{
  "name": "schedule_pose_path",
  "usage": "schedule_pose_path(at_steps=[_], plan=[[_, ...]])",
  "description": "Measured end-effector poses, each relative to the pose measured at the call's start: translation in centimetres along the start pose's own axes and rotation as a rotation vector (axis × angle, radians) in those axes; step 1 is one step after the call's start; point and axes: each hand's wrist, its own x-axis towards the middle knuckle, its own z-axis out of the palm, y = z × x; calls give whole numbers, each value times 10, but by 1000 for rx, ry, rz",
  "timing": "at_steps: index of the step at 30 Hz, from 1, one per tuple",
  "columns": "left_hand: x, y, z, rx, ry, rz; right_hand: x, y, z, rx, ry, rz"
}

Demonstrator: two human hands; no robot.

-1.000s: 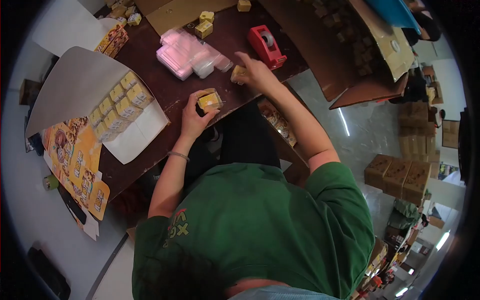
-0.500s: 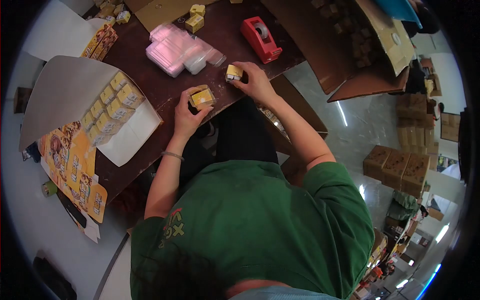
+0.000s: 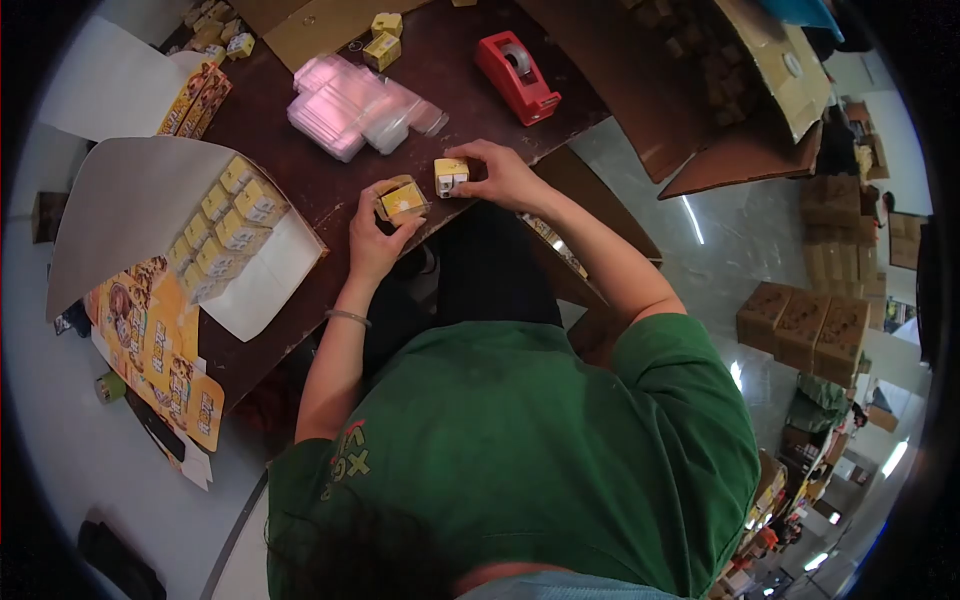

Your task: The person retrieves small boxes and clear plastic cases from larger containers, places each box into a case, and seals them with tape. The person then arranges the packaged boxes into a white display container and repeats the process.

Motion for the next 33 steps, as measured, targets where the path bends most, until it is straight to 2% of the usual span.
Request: schedule_pose_path(at_steps=[3,6,9,12,15,18,21,24,27,30,33], plan=[[0,0,-2,28,-24,15,-3,-20,-7,-24,-37,82],[0,3,-2,37,-20,48,-1,-39,-18,-26,-81,78],[0,-1,-1,7,-27,9,13,-41,-23,-87,-162,-109],[0,-5,0,24,-14,36,17,-36,-32,-254,-157,-400],[-1,2,-2,35,-21,5,8,-34,-42,-202,-197,-323],[0,-1,0,24,2,-7,5,-20,-33,-209,-232,-342],[0,3,-1,17,-2,5,14,-20,-38,-258,-255,-276],[-1,3,-1,61,-16,-7,24,-5,-39,-438,-337,-257],[0,6,-1,10,14,7,18,-15,-33,-437,-273,-150],[-1,0,1,-43,20,10,16,-32,-31,-610,-163,-458],[-1,-1,-1,1,-16,-8,25,-6,-26,-572,-235,-481]])
